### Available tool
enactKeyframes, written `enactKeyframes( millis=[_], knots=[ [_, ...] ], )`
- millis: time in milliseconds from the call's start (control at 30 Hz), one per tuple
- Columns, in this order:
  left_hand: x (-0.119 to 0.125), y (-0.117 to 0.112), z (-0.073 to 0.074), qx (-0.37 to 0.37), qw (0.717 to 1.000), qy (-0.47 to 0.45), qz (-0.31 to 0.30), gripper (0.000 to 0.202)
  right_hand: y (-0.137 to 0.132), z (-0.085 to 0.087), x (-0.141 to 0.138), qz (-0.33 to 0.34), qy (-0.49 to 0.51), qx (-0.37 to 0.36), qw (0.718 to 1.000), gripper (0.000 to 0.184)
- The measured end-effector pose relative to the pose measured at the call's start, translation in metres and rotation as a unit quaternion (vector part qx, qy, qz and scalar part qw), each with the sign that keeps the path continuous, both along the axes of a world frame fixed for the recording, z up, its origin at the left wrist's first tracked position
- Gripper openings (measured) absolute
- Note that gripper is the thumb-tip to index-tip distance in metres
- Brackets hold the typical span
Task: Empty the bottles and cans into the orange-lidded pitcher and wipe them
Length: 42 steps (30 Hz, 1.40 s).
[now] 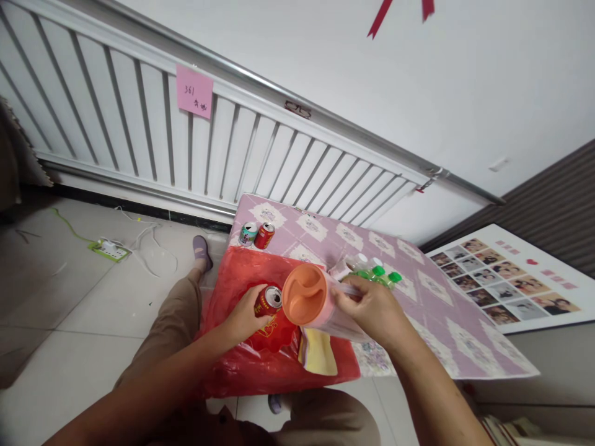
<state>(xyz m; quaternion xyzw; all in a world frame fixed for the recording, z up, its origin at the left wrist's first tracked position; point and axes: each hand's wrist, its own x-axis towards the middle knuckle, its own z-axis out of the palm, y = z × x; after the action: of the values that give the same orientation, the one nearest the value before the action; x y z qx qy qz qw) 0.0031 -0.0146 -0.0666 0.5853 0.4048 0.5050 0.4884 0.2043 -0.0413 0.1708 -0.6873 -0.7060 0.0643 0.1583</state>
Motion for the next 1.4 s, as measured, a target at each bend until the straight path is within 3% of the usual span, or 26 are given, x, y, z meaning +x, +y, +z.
enactKeyframes(
  millis=[1400],
  knots=[
    [0.002, 0.001, -0.009, 0.019, 0.999, 0.043, -0.006, 0.07, 0.002, 0.005, -0.01, -0.021, -0.032, -0.023, 0.999, 0.027]
  ],
)
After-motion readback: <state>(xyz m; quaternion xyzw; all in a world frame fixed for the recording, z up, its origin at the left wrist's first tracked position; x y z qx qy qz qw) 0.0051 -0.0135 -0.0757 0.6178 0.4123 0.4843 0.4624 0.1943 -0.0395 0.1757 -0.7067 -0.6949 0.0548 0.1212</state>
